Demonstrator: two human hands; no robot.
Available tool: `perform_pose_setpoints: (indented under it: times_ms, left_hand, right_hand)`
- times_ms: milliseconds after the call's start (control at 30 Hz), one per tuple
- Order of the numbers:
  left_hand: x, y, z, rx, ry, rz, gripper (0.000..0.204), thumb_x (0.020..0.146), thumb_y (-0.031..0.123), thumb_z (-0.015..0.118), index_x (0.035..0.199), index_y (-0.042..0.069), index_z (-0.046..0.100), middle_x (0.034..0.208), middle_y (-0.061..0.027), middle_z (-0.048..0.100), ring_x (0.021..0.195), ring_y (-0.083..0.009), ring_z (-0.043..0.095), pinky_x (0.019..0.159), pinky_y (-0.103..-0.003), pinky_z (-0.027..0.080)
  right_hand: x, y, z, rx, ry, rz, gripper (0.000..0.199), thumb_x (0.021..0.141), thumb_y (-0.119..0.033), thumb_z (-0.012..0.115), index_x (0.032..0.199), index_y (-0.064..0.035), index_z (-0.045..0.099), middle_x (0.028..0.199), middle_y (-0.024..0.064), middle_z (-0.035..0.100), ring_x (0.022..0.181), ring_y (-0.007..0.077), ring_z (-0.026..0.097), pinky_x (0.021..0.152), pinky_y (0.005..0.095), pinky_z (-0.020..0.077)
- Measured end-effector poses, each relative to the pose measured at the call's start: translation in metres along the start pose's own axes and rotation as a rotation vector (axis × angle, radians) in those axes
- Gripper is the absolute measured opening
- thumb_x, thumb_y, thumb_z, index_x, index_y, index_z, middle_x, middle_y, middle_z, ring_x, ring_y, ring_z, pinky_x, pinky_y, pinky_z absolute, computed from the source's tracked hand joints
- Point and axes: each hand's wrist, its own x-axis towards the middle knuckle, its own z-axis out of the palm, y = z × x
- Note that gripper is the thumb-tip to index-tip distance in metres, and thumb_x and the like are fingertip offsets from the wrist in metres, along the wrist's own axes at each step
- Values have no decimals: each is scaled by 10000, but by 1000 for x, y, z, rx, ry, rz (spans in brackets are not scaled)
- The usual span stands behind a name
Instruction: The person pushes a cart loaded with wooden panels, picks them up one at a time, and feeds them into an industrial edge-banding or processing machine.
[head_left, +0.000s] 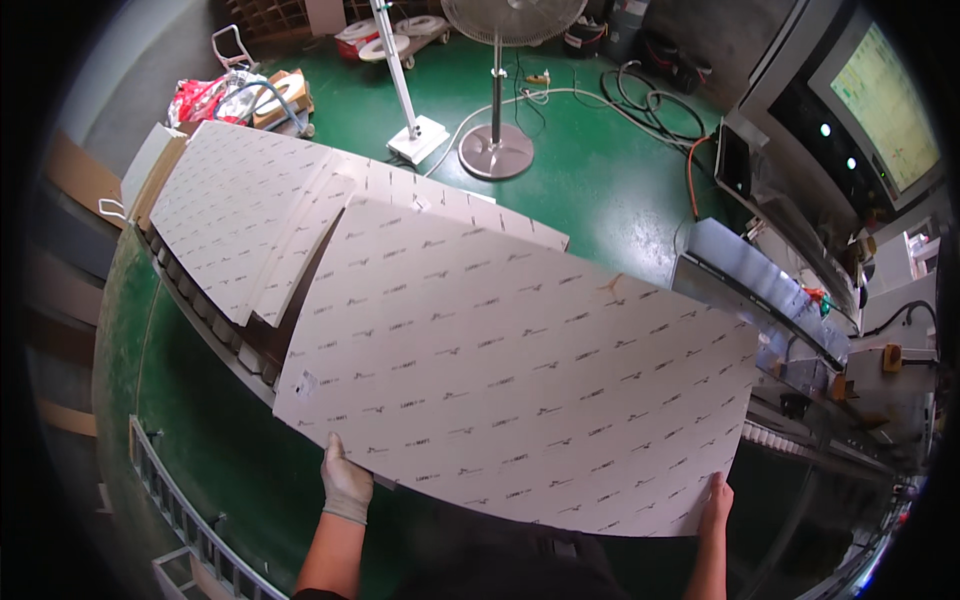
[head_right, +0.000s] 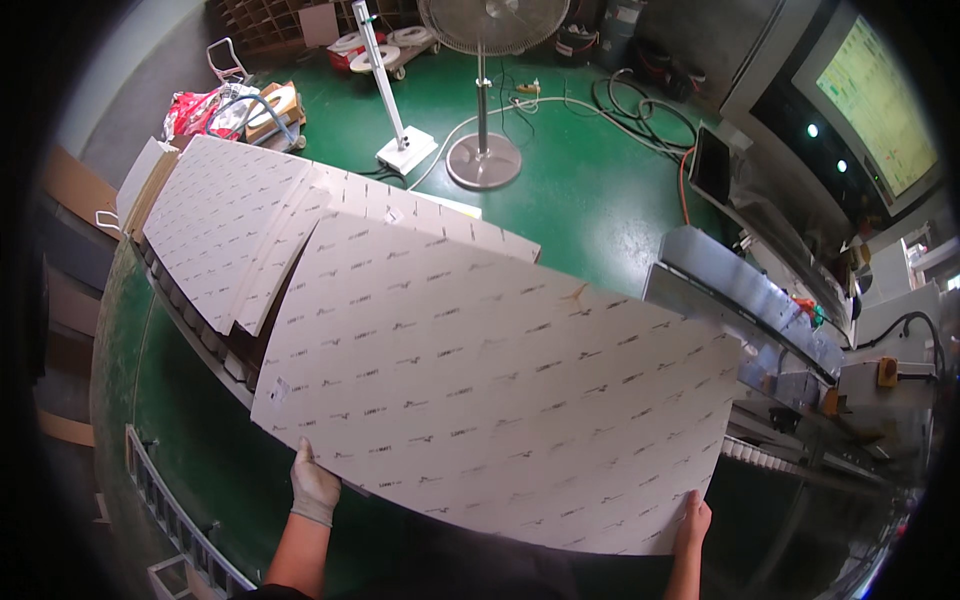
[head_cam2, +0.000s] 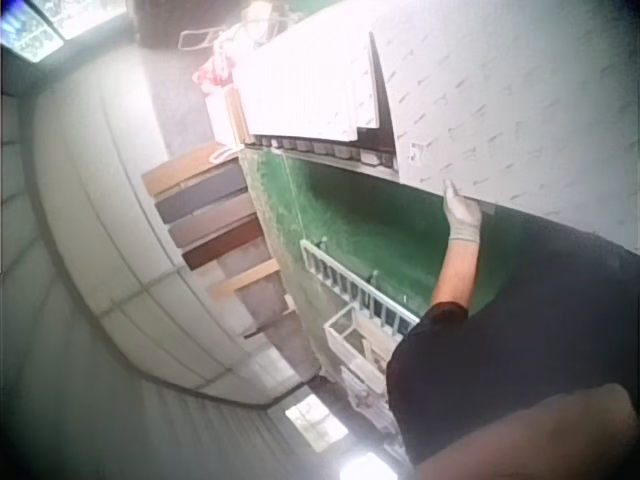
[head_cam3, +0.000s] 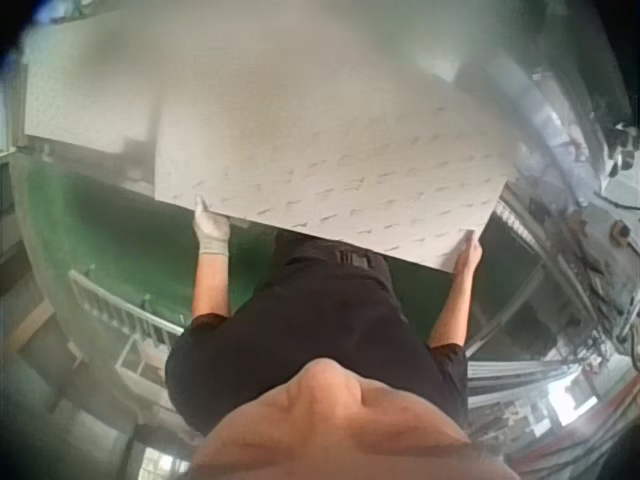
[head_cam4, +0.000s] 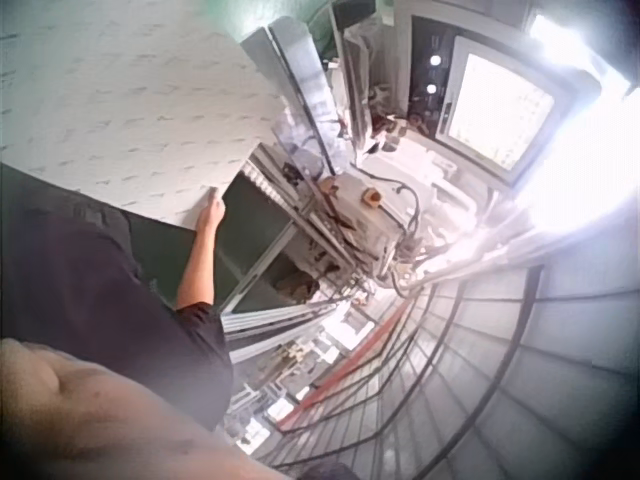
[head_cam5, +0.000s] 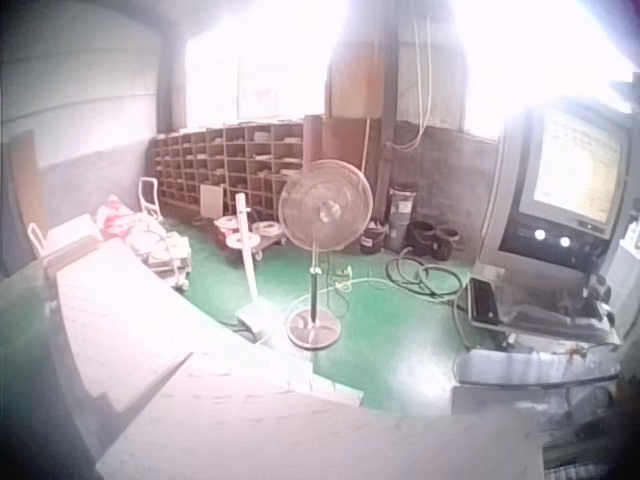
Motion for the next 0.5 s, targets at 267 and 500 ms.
perform_pose_setpoints:
  times_ms: [267, 500]
  left_hand:
    - [-45, -52, 77, -21, -76, -153, 498, 1094, 320, 390, 1508, 43, 402, 1547, -144, 448, 1435, -346, 409, 1220, -530, 281]
    - [-80, -110, 102, -342, -205, -532, 637, 1076, 481, 343, 1536, 40, 358, 1576, -186, 398, 1459, -384, 358, 1228, -543, 246]
  right_hand:
    - [25, 47, -91, -83, 103, -75, 417, 1074, -371, 549, 864, -14, 593, 788, -35, 522, 766, 83, 448, 693, 271, 386]
    - [6, 87, -115, 774, 386, 319, 516, 1049, -385, 549, 1424, -34, 500, 1382, 156, 598, 1237, 336, 614, 977, 502, 551]
